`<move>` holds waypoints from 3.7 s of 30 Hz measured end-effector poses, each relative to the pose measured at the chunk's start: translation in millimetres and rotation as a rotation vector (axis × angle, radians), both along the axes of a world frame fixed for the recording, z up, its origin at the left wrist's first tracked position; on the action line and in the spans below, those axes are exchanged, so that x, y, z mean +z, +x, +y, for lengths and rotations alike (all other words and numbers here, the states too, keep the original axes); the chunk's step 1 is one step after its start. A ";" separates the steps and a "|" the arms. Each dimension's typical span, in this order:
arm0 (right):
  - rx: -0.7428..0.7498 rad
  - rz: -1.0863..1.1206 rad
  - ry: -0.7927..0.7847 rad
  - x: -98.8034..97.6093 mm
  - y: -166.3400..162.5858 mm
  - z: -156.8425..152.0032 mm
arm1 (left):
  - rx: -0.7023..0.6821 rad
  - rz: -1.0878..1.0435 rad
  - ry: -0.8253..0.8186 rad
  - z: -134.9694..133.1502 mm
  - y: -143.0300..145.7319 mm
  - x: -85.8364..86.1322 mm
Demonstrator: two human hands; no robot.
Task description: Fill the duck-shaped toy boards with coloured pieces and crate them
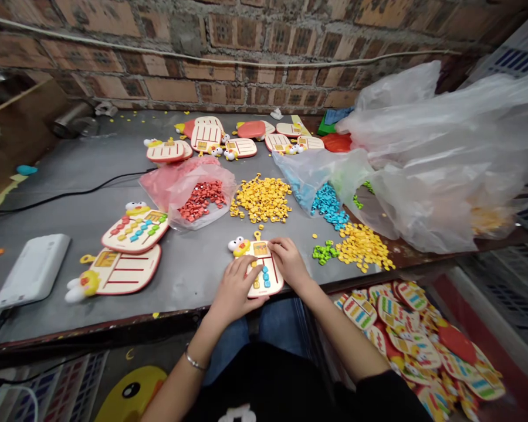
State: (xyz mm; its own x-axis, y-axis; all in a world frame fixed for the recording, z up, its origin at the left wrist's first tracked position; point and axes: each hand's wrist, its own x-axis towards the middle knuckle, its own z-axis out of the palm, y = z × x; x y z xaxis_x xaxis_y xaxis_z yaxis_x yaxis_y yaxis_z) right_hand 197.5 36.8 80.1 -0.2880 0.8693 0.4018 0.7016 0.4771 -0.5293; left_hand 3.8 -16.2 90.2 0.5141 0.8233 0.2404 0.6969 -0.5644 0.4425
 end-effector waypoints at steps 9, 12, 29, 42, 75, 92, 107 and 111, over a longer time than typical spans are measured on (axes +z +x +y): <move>-0.006 0.047 -0.029 2.0 1.8 -15.6 | 0.004 0.001 -0.001 -0.7 0.6 -0.3; 0.019 0.137 -0.103 6.6 1.6 -19.0 | 0.014 -0.004 -0.021 -0.5 0.9 0.1; -0.240 -0.060 -0.029 16.3 86.2 -30.4 | 0.022 0.007 0.021 -0.3 2.5 -0.8; -0.075 0.280 -0.030 24.5 40.2 -11.0 | 0.021 0.015 -0.001 -1.7 3.3 3.6; -0.180 -0.002 0.009 30.5 62.1 -21.5 | 0.017 0.049 0.046 0.3 3.5 -0.9; 0.003 -0.049 -0.026 14.6 10.1 11.1 | 0.031 0.055 0.038 -1.1 4.2 0.8; -0.132 0.048 -0.068 2.6 54.0 27.6 | 0.026 0.026 0.022 -0.7 3.4 1.1; -0.008 0.169 -0.035 3.9 21.2 19.4 | 0.023 0.028 0.028 -0.3 3.4 0.2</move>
